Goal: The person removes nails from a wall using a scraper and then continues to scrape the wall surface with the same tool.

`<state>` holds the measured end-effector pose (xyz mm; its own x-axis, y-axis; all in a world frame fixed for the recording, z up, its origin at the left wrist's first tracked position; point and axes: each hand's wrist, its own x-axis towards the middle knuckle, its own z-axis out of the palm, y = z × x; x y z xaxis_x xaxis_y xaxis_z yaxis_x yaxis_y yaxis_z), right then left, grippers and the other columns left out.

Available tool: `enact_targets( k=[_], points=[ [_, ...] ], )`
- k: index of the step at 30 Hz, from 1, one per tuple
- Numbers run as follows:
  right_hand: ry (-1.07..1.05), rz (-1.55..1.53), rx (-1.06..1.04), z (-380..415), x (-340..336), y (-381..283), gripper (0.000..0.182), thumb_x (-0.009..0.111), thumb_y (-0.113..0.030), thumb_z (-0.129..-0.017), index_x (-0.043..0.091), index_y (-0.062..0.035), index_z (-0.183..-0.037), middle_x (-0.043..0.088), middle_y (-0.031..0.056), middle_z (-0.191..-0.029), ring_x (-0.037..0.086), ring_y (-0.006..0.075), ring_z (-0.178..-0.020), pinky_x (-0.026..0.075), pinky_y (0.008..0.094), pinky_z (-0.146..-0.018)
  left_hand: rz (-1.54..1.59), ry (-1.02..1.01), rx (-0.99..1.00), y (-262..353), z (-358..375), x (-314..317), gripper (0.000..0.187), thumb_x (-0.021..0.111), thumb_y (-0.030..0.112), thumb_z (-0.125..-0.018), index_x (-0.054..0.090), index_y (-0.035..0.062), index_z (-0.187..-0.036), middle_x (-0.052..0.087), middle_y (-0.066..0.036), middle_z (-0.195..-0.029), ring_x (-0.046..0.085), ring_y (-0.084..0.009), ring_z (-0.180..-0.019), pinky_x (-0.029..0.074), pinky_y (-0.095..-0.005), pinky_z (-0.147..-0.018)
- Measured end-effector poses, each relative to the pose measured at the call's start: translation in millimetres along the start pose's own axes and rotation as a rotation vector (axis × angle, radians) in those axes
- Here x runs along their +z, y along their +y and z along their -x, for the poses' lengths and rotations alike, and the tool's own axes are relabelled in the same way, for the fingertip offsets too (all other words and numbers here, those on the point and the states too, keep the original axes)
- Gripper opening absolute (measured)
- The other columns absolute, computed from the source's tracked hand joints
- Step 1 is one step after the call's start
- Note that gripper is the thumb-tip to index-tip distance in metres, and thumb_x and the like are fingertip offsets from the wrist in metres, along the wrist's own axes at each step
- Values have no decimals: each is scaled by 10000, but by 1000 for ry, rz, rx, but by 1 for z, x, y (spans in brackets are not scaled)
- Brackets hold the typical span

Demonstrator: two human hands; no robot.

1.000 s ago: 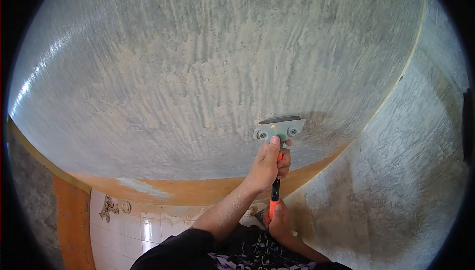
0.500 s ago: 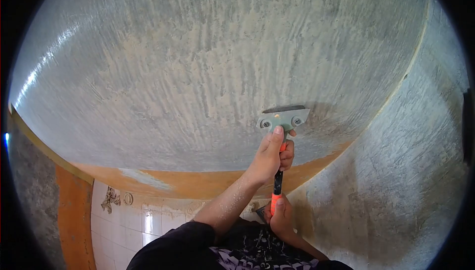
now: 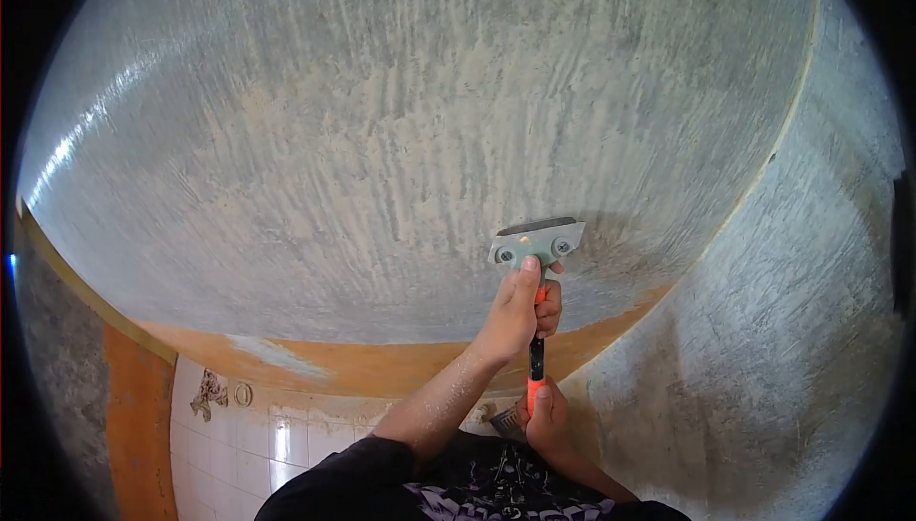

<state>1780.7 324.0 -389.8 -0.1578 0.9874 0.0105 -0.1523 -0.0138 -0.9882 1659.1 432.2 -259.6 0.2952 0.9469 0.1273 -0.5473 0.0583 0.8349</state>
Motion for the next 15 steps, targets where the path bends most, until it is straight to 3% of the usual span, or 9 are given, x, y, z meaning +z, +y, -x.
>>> enact_targets(
  k=[15],
  points=[
    [-21, 10, 11, 0, 6, -20, 472, 350, -453, -1048, 552, -28, -1089, 459, 3, -586, 421, 74, -491, 338, 242, -467, -38, -17, 27, 11, 0, 3, 499, 239, 547, -1052, 437, 93, -1110, 290, 35, -595, 254, -72, -472, 258, -247, -466]
  ],
)
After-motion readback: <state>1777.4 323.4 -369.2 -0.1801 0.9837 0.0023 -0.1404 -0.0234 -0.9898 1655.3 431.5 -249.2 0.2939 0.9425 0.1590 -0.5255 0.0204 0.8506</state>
